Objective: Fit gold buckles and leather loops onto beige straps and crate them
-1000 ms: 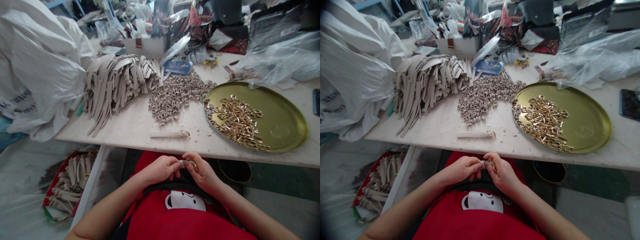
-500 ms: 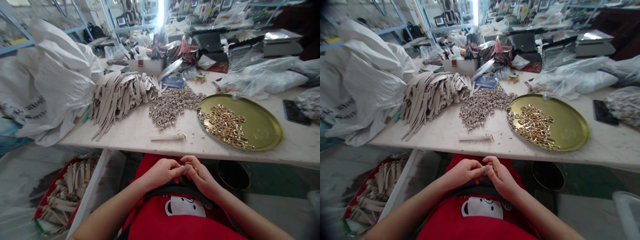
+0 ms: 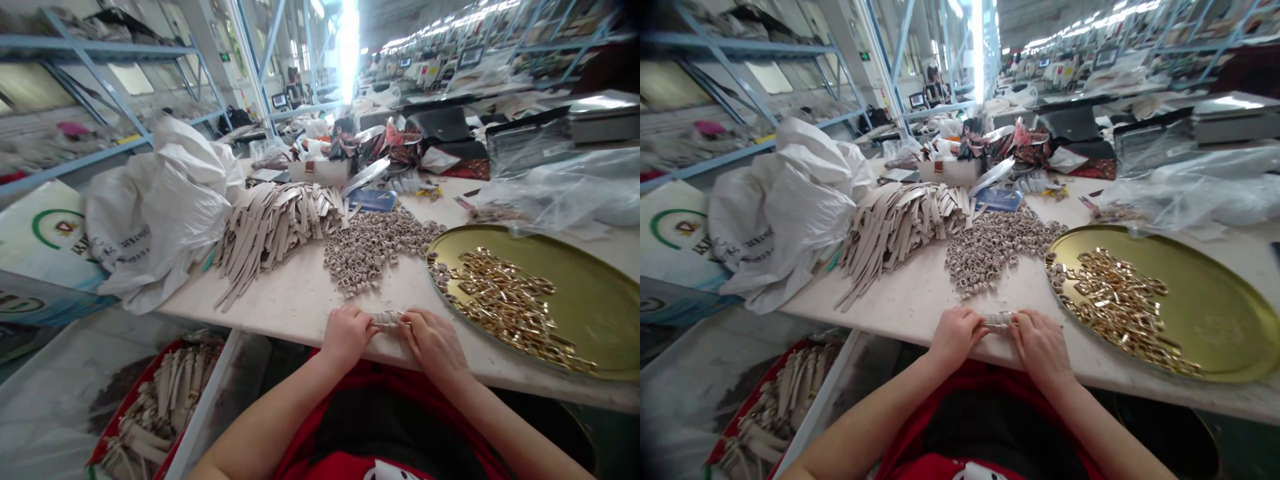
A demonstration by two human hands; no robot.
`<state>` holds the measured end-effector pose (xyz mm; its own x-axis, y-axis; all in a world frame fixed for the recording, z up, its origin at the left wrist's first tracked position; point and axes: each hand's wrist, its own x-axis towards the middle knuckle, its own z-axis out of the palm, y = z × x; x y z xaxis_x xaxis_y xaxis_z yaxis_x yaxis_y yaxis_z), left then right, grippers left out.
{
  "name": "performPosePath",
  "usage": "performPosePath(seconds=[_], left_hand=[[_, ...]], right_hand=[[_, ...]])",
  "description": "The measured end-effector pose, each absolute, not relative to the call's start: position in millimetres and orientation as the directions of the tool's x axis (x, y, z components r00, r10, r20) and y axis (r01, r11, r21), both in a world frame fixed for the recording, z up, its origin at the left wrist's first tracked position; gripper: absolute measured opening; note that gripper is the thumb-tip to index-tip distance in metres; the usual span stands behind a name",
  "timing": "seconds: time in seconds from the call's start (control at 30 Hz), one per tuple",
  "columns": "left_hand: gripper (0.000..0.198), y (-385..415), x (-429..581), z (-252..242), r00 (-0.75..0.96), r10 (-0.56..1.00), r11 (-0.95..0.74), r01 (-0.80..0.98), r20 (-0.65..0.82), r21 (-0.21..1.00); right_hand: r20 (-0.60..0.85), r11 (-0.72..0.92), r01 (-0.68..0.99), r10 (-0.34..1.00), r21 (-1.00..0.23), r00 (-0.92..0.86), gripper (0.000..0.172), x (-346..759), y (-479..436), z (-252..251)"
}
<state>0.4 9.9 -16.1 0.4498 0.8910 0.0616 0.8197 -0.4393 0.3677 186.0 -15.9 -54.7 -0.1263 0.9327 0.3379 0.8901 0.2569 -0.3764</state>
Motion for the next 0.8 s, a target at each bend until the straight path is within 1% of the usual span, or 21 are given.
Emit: performPosePath(seconds=[0.03,0.1,0.17,0.2,0.27,0.37,0.43,0.53,0.6,0.67,0.73,0.8], left_hand=[[0.020,15,-5,-21,0.426,0.900,-0.431,0.829,0.098,0.358],[0.020,28,-18,-25,0.384,0.909,-0.417,0.836,0.164,0.357],[0.020,49,-35,-24,0.312,0.929,-0.366,0.862,0.201,0.351],[0.019,64,-44,-22,0.265,0.941,-0.324,0.882,0.208,0.342],[0.016,100,-65,-15,0.154,0.966,-0.214,0.925,0.206,0.313],[0.022,156,-99,-8,-0.032,0.972,-0.034,0.961,0.232,0.276],[0.025,185,-117,-8,-0.152,0.961,0.088,0.960,0.230,0.265],[0.024,203,-133,-14,-0.251,0.952,0.200,0.942,0.174,0.268],[0.017,199,-133,-17,-0.270,0.955,0.227,0.932,0.123,0.283],[0.010,182,-125,-16,-0.243,0.967,0.210,0.928,0.075,0.307],[0.008,154,-111,-11,-0.170,0.984,0.145,0.929,0.047,0.339],[0.009,117,-92,-3,-0.066,0.997,0.045,0.924,0.044,0.380]], right_hand=[[0.397,0.291,0.905,0.905,-0.310,-0.155,0.026,188,-10,-58],[0.446,0.425,0.876,0.845,-0.228,-0.294,0.033,190,0,-65],[0.439,0.565,0.804,0.780,-0.185,-0.446,0.042,189,8,-71],[0.430,0.607,0.775,0.755,-0.175,-0.495,0.044,187,13,-74],[0.413,0.631,0.754,0.744,-0.179,-0.525,0.039,184,25,-79],[0.409,0.614,0.760,0.762,-0.213,-0.502,0.034,182,42,-85],[0.417,0.611,0.758,0.765,-0.229,-0.491,0.034,183,48,-86],[0.415,0.607,0.755,0.771,-0.248,-0.483,0.037,184,48,-84],[0.401,0.601,0.755,0.780,-0.263,-0.481,0.041,185,45,-81],[0.400,0.592,0.756,0.787,-0.279,-0.469,0.044,186,43,-77],[0.427,0.582,0.749,0.793,-0.316,-0.435,0.043,187,41,-71],[0.461,0.546,0.730,0.815,-0.411,-0.350,0.036,187,38,-63]])
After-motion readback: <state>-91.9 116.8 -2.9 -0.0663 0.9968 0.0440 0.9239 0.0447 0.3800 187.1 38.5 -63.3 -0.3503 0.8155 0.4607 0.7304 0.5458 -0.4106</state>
